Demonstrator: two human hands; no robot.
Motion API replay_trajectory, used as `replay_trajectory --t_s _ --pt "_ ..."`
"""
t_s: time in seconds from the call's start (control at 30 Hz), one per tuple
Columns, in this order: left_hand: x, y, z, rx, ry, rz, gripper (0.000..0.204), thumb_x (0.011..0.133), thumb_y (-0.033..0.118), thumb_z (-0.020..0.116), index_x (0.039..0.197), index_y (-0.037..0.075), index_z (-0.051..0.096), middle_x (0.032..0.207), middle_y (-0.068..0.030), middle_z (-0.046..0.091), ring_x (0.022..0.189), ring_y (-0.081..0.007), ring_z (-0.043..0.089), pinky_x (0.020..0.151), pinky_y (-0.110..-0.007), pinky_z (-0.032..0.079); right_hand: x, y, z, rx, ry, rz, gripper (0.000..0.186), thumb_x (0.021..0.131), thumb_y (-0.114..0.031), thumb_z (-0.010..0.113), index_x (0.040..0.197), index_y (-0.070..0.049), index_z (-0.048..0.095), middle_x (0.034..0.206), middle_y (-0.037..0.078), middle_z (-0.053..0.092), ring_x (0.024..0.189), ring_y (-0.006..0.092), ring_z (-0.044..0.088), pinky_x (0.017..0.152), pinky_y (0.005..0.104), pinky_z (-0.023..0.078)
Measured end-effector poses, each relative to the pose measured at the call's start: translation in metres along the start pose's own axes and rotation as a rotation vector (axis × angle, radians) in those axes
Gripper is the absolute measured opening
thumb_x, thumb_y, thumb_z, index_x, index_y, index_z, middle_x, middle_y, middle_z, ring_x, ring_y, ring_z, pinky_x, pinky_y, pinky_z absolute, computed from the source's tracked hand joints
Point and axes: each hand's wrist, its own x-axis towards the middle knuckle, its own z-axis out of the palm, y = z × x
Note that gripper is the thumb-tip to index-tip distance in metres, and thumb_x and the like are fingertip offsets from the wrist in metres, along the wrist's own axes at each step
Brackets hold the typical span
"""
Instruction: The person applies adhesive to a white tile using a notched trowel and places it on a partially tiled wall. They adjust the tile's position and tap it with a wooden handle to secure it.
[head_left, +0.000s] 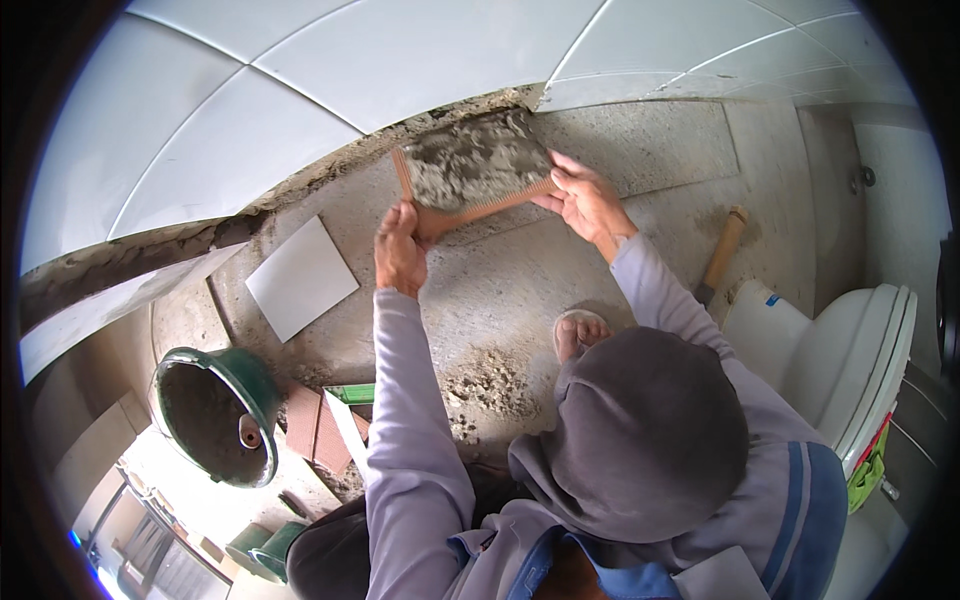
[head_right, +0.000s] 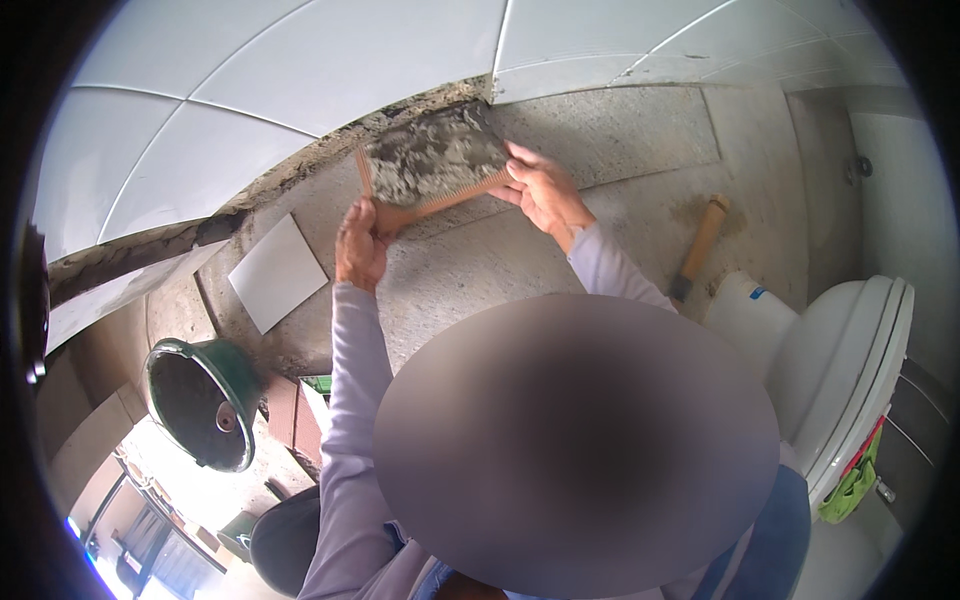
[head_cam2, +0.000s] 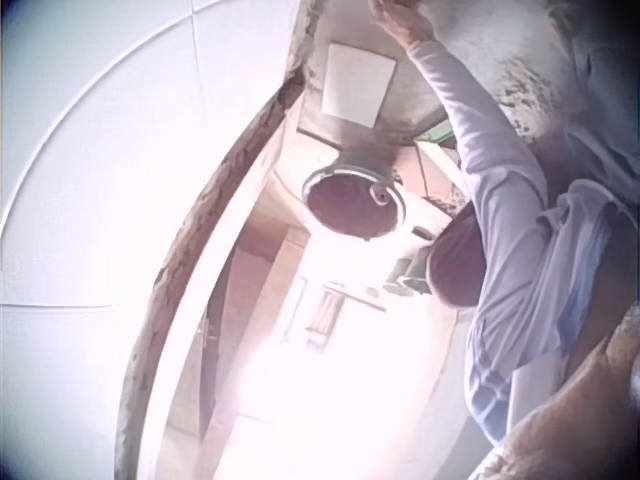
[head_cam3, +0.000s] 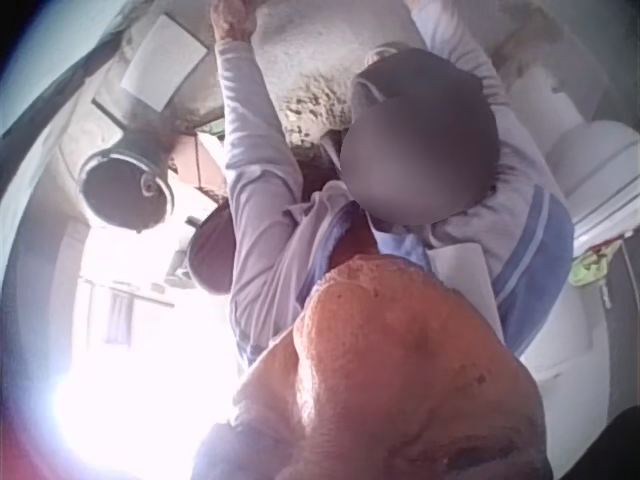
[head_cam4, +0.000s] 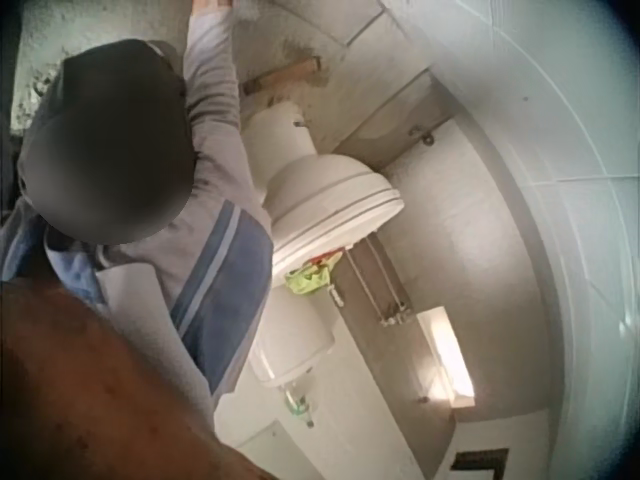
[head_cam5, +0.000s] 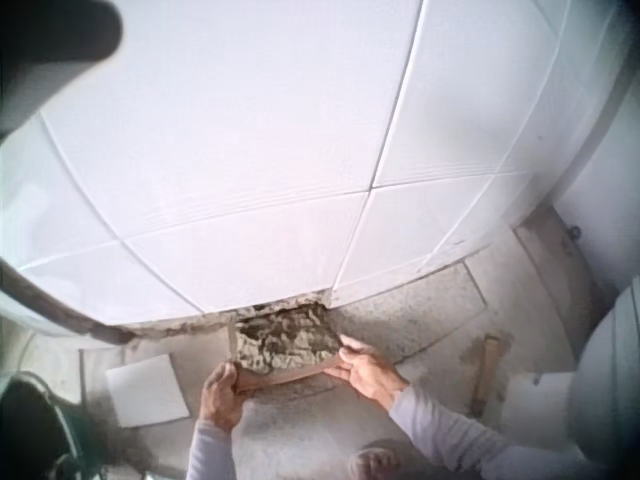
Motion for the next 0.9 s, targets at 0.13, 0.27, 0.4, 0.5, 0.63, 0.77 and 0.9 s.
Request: replay_trajectory --t_s 0.13,0.27,0.4,0.5,0.63,0.77,0.9 --pt "-0.064 -0.019 -0.018 -0.261 -0.15 0.096 0.023 0.101 0.025 0.053 0.12 0.012 0.059 0.121 -0.0052 0.059 0.104 -0.0211 0.06 0.093 -0.044 0.053 -0.045 0.005 0.015 -0.041 -0.009 -0.043 0.061 0.098 -0.011 0.054 0.149 0.008 0.026 0.135 0.022 0.053 0.114 0.0266 0.062 0.097 0.0387 0.055" --pt "-0.128 -0.008 -0.052 -0.611 0.009 0.228 0.052 0.094 0.037 0.064 0.138 0.02 0.043 0.12 -0.0064 0.058 0.109 -0.0238 0.06 0.096 -0.058 0.049 -0.086 -0.002 0.077 -0.018 -0.251 -0.07 0.056 0.095 -0.014 0.062 0.141 0.01 0.041 0.122 0.021 0.062 0.1 0.0234 0.068 0.087 0.033 0.06" --pt "-0.153 0.079 -0.092 -0.955 -0.63 0.492 0.062 0.095 0.046 0.057 0.145 0.015 0.038 0.134 -0.0138 0.051 0.127 -0.0323 0.05 0.107 -0.064 0.037 -0.094 -0.036 0.189 0.051 -0.668 -0.069 0.055 0.098 -0.011 0.055 0.142 0.014 0.034 0.123 0.026 0.058 0.106 0.0301 0.065 0.099 0.0401 0.055" --pt "-0.194 0.185 -0.109 -0.897 -0.564 0.544 0.055 0.096 0.039 0.055 0.141 0.009 0.043 0.136 -0.0154 0.051 0.129 -0.0327 0.048 0.11 -0.059 0.033 -0.101 -0.068 0.291 -0.042 -0.832 -0.1 0.047 0.098 -0.013 0.053 0.138 0.011 0.043 0.127 0.024 0.058 0.113 0.0299 0.063 0.099 0.0387 0.055" --pt "-0.267 0.324 -0.119 -0.861 -0.963 0.497 0.047 0.097 0.029 0.052 0.135 0.001 0.049 0.14 -0.0175 0.051 0.132 -0.0332 0.046 0.116 -0.053 0.028 -0.132 -0.109 0.42 -0.168 -0.937 -0.23 0.033 0.098 -0.013 0.056 0.126 0.004 0.059 0.117 0.017 0.068 0.102 0.0251 0.069 0.094 0.0377 0.056" --pt "-0.334 0.383 -0.137 -0.65 -1.044 0.829 0.045 0.097 0.027 0.052 0.132 -0.002 0.052 0.141 -0.0186 0.051 0.133 -0.0341 0.045 0.118 -0.052 0.026 -0.164 -0.121 0.52 -0.256 -1.245 -0.102 0.021 0.101 -0.004 0.046 0.114 0.008 0.057 0.109 0.018 0.066 0.096 0.0226 0.069 0.085 0.0273 0.061" --pt "-0.36 0.367 -0.177 -0.638 -0.82 1.152 0.05 0.095 0.033 0.053 0.132 0.0 0.052 0.141 -0.0188 0.051 0.133 -0.0354 0.045 0.118 -0.054 0.026 -0.152 -0.087 0.563 -0.375 -1.245 -0.156 0.03 0.101 -0.017 0.049 0.122 0.004 0.058 0.114 0.017 0.067 0.105 0.0244 0.067 0.094 0.0368 0.055"
